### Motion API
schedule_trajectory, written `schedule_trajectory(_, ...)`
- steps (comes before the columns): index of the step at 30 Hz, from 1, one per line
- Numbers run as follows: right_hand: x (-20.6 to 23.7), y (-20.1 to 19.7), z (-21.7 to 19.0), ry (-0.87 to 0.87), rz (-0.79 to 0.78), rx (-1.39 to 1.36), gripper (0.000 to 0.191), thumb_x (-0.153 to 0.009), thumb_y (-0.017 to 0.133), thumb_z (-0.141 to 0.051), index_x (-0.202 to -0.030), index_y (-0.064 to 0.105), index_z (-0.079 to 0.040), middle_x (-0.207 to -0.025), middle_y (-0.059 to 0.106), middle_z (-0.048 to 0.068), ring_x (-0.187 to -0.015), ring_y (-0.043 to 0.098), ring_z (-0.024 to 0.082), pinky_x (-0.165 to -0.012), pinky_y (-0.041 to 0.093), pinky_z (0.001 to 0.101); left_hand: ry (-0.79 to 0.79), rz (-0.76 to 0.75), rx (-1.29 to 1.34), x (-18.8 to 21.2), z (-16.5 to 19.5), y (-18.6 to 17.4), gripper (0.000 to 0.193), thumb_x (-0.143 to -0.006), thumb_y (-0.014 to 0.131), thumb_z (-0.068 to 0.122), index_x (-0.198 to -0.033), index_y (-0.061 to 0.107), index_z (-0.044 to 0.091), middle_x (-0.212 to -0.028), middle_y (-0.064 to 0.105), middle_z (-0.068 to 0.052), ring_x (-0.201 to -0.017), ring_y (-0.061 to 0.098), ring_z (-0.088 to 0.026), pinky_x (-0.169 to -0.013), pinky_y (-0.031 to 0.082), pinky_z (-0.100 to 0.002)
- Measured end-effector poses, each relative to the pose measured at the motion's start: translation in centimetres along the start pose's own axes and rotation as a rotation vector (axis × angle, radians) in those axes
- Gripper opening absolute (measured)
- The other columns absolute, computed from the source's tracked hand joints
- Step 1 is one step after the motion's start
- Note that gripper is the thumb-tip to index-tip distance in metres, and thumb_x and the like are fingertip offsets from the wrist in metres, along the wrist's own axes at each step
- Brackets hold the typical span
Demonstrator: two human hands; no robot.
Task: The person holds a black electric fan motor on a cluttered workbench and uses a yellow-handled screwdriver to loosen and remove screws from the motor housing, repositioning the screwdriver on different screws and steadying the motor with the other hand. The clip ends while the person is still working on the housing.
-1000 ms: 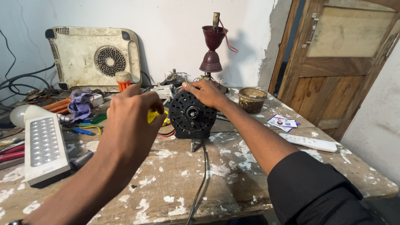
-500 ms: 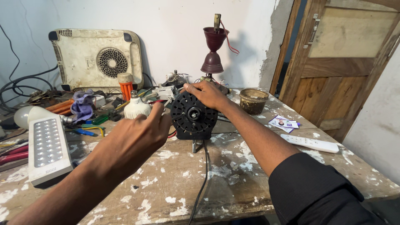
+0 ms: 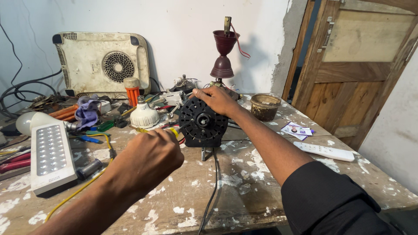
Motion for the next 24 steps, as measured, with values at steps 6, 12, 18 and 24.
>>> schedule_trajectory(6,0.1,0.0,0.3,0.053,-0.008,0.009,0.050,-0.103,0.051,-0.052,-0.110,0.081,-0.013,-0.065,0.066,0.002,-0.063,0.055,0.008,-0.065,0.048,0.0340,-0.004,-0.068,0.003,-0.5,-0.1,-0.4,0.019,-0.091,0.059,-0.008,-0.076,0.070,-0.008,-0.067,0.065,-0.016,-0.052,0.063,-0.015,-0.037,0.053,-0.032)
schedule_trajectory(12,0.0,0.1,0.2,0.052,-0.027,-0.025,0.049,-0.103,0.051,-0.051,-0.109,0.081,-0.013,-0.082,0.079,0.004,-0.077,0.071,0.010,-0.077,0.055,0.0343,0.096,-0.108,-0.027,-2.4,1.0,-2.1,0.027,-0.097,0.058,-0.006,-0.073,0.072,-0.005,-0.071,0.069,-0.017,-0.057,0.065,-0.019,-0.045,0.054,-0.035)
schedule_trajectory(18,0.0,-0.1,0.3,-0.012,0.013,0.020,0.047,-0.104,0.051,-0.048,-0.111,0.081,-0.012,-0.093,0.079,0.009,-0.093,0.072,0.013,-0.086,0.053,0.0363,0.049,0.090,-0.030,-2.1,0.6,-3.1,0.011,-0.086,0.062,-0.008,-0.094,0.063,-0.016,-0.103,0.062,-0.026,-0.063,0.068,-0.017,-0.038,0.056,-0.028)
schedule_trajectory(24,0.1,0.1,0.1,-0.011,-0.013,-0.052,0.048,-0.104,0.051,-0.050,-0.112,0.079,-0.012,-0.092,0.081,0.008,-0.088,0.073,0.013,-0.085,0.055,0.0348,0.217,0.029,-0.040,-0.8,0.3,-1.6,0.014,-0.095,0.060,-0.002,-0.101,0.059,-0.015,-0.092,0.056,-0.014,-0.060,0.066,-0.019,-0.042,0.057,-0.030)
Point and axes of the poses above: each hand's wrist, its own x-axis away from the middle knuckle, its own y-axis out of the palm, z = x × y, the point moved 7 cm from there along -x, towards the middle knuckle
